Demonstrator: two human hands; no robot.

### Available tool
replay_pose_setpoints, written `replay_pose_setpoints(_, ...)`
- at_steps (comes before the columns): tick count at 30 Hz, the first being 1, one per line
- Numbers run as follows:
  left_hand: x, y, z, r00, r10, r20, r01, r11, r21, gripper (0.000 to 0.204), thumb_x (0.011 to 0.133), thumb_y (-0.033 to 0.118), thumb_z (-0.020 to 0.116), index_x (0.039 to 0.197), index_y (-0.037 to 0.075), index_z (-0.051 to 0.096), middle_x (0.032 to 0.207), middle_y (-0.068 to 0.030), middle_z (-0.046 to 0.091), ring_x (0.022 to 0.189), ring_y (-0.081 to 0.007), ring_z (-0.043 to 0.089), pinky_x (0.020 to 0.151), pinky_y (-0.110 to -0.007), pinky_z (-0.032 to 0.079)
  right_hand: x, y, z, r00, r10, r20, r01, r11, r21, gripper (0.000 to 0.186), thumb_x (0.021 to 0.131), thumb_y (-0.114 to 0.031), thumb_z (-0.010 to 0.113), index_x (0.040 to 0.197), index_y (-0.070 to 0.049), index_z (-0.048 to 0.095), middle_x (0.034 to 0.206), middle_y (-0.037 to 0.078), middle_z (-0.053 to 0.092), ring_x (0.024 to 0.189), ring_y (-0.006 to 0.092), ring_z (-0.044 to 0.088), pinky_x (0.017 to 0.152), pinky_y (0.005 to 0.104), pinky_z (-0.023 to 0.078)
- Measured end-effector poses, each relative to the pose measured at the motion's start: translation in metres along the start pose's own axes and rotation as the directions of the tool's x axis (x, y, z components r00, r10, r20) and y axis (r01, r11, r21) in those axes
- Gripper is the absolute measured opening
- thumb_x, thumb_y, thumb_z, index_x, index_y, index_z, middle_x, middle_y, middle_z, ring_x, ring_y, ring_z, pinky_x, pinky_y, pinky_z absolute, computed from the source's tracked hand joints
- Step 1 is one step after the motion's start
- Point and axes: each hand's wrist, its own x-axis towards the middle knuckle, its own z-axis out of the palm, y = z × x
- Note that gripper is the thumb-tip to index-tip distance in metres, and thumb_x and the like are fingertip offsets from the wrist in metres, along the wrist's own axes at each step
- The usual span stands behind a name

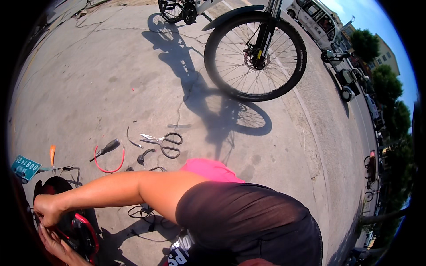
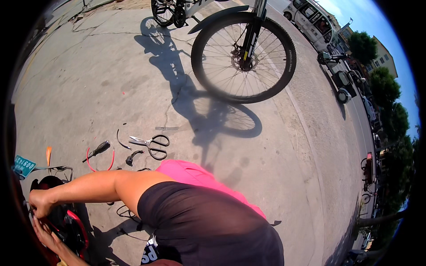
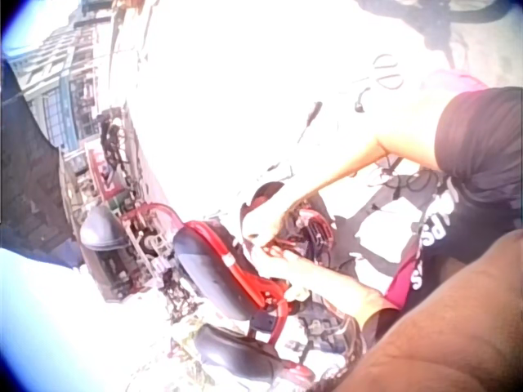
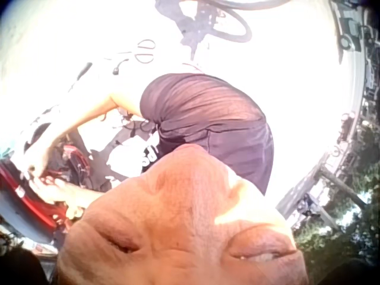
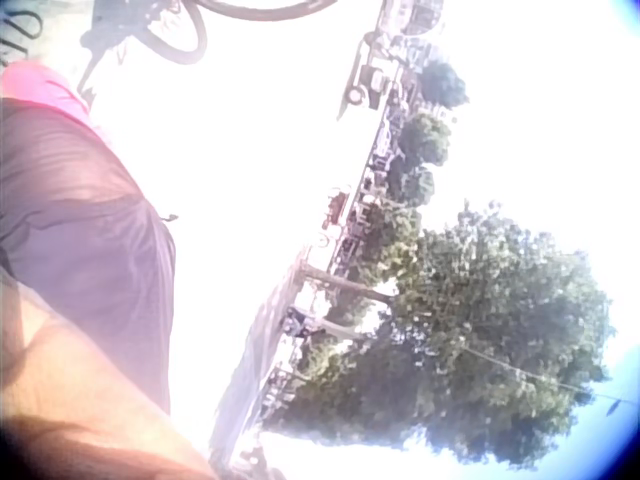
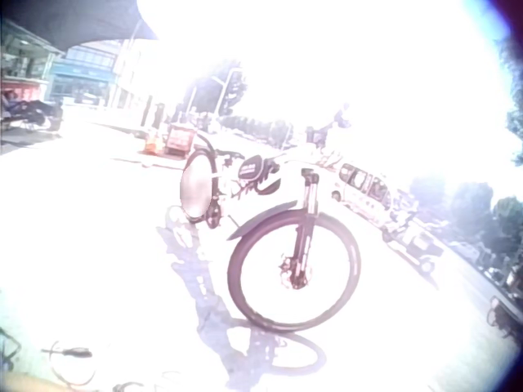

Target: The person sits on the ground and repairs an electrical cable by stripping the insulation, twisting the exposed wires, and wrapping the connection with electrical tape. They then connect the repaired cable to a red electric scooter and secure the connection with additional tape.

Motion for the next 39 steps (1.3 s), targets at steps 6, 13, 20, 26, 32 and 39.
replay_pose_setpoints(6, -0.008, 0.001, -0.002, 0.989, 0.145, -0.019, -0.144, 0.988, 0.06, 0.031, 0.095, 0.014, 0.056, 0.119, -0.006, 0.054, 0.116, -0.0158, 0.06, 0.105, -0.0215, 0.059, 0.095, -0.031, 0.046, -0.003, -0.016, 0.005, 0.999, -0.024, -0.022, 0.025, 0.999, 0.035, 0.013, 0.06, -0.011, 0.06, 0.058, 0.0, 0.063, 0.059, 0.02, 0.06, 0.051, 0.0311, 0.059, 0.048, 0.0375, 0.045)
replay_pose_setpoints(13, -0.031, -0.003, 0.005, 0.823, 0.544, 0.161, -0.543, 0.672, 0.505, 0.028, 0.095, 0.008, 0.055, 0.117, -0.009, 0.056, 0.119, -0.0155, 0.061, 0.108, -0.0204, 0.059, 0.095, -0.03, 0.045, -0.01, -0.047, 0.008, 0.981, 0.151, -0.12, -0.147, 0.988, 0.044, 0.013, 0.06, -0.009, 0.065, 0.059, 0.004, 0.063, 0.06, 0.022, 0.06, 0.057, 0.0374, 0.06, 0.05, 0.0385, 0.046)
replay_pose_setpoints(20, -0.017, -0.006, -0.003, 0.946, 0.3, -0.125, -0.289, 0.952, 0.103, 0.032, 0.094, 0.019, 0.059, 0.116, -0.005, 0.06, 0.109, -0.0086, 0.064, 0.092, -0.0163, 0.061, 0.083, -0.026, 0.047, 0.0, -0.043, 0.024, 0.962, -0.02, -0.274, 0.022, 1.0, 0.003, 0.018, 0.064, -0.008, 0.069, 0.062, 0.007, 0.061, 0.067, 0.029, 0.058, 0.074, 0.0444, 0.062, 0.06, 0.041, 0.05)
replay_pose_setpoints(26, -0.023, -0.001, 0.009, 0.99, 0.127, -0.064, -0.128, 0.992, -0.019, 0.026, 0.095, 0.021, 0.058, 0.11, 0.0, 0.064, 0.085, -0.0008, 0.059, 0.073, -0.0069, 0.052, 0.065, -0.021, 0.038, -0.003, -0.034, 0.024, 0.912, 0.319, -0.256, -0.267, 0.939, 0.219, 0.01, 0.067, 0.004, 0.06, 0.071, 0.013, 0.06, 0.072, 0.033, 0.059, 0.073, 0.0398, 0.066, 0.062, 0.0429, 0.051)
replay_pose_setpoints(32, -0.015, -0.009, -0.021, 0.997, 0.043, -0.063, -0.054, 0.981, -0.186, 0.028, 0.094, 0.018, 0.058, 0.114, -0.001, 0.063, 0.099, -0.0036, 0.062, 0.081, -0.0083, 0.053, 0.07, -0.02, 0.039, 0.009, -0.034, 0.033, 0.891, 0.412, -0.19, -0.365, 0.9, 0.237, 0.01, 0.064, 0.007, 0.055, 0.07, 0.015, 0.058, 0.073, 0.035, 0.058, 0.076, 0.0391, 0.066, 0.06, 0.0431, 0.049)
replay_pose_setpoints(39, -0.035, -0.001, 0.028, 0.957, -0.198, -0.214, 0.122, 0.938, -0.324, 0.026, 0.097, 0.015, 0.05, 0.118, 0.004, 0.061, 0.082, 0.0014, 0.056, 0.061, -0.0027, 0.042, 0.051, -0.018, 0.028, 0.0, -0.035, 0.019, 0.931, 0.285, -0.229, -0.244, 0.951, 0.19, 0.009, 0.069, 0.005, 0.055, 0.07, 0.013, 0.057, 0.064, 0.028, 0.058, 0.065, 0.0293, 0.065, 0.054, 0.0406, 0.048)
